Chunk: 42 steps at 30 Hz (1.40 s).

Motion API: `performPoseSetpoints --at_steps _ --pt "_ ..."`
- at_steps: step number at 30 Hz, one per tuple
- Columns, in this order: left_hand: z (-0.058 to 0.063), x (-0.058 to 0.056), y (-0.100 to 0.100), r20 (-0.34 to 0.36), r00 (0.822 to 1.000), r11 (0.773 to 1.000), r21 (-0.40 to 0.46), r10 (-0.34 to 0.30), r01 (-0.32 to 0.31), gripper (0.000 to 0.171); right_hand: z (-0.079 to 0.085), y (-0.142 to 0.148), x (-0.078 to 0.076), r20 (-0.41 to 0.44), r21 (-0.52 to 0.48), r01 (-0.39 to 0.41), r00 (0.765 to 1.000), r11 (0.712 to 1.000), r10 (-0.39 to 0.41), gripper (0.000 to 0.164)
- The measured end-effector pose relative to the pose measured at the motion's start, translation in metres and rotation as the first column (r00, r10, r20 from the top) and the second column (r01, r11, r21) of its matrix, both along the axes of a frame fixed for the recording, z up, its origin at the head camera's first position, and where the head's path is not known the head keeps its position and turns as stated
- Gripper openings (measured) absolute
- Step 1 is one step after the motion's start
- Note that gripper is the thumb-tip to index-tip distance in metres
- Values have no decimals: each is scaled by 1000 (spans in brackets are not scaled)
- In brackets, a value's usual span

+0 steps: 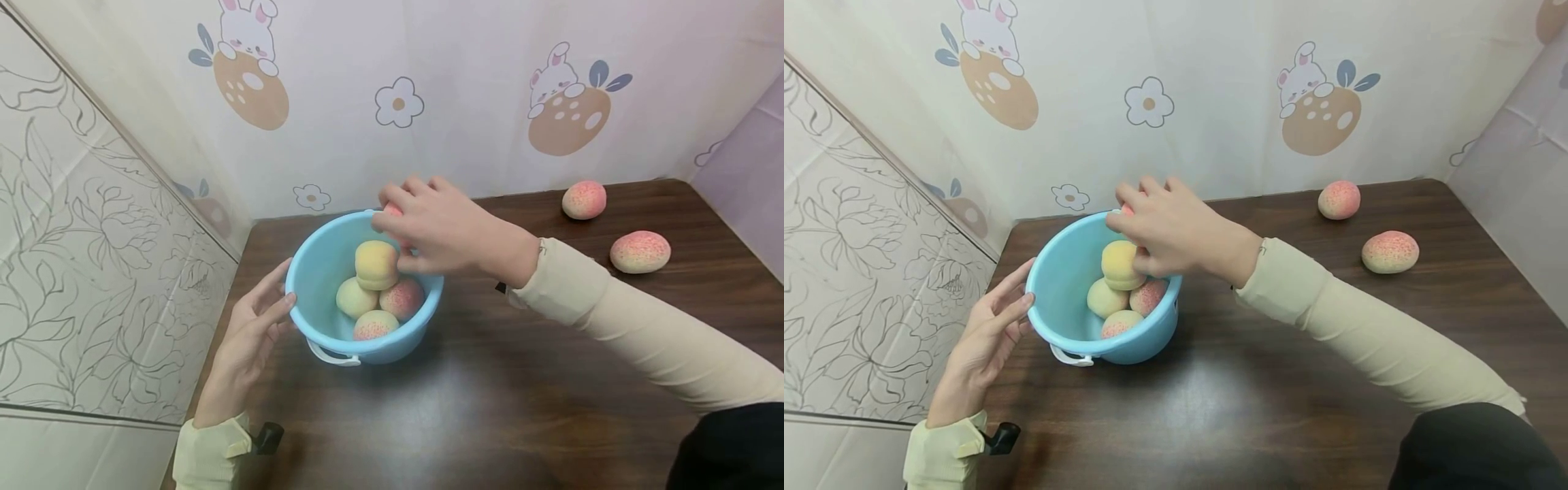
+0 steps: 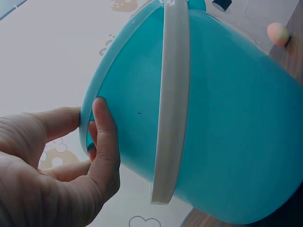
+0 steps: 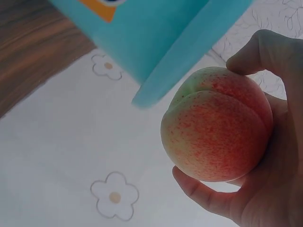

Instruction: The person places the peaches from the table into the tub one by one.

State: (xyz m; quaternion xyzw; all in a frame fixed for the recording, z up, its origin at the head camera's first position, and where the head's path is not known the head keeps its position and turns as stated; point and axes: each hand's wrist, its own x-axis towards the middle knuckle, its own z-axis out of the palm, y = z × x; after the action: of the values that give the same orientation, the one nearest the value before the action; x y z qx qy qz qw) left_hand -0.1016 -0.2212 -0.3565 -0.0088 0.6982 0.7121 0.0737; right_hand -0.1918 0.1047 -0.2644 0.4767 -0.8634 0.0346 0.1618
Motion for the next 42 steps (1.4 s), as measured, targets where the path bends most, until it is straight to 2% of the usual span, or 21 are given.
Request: performPoseSetpoints --at_steps 6,13,28,33,38,42 --pt "1 -1 -1 3 1000 1000 3 0 0 59 -4 -11 5 41 16 -32 999 999 31 31" --pt "1 -1 -1 4 1000 1000 9 -1 1 59 -9 -18 13 160 44 -36 987 998 28 32" --pt "2 -2 -2 6 1000 1000 14 -4 4 60 -14 -23 23 316 34 -74 947 997 59 13" --pt "1 -1 -1 5 1000 1000 15 -1 1 60 -14 -22 24 371 84 -70 928 994 34 25" --pt "1 -1 0 4 1000 1000 19 2 -2 60 -14 -23 24 431 119 -69 902 990 11 28" --pt "0 0 0 5 1000 1000 22 2 -2 60 -14 -23 25 452 142 -77 892 987 5 34"
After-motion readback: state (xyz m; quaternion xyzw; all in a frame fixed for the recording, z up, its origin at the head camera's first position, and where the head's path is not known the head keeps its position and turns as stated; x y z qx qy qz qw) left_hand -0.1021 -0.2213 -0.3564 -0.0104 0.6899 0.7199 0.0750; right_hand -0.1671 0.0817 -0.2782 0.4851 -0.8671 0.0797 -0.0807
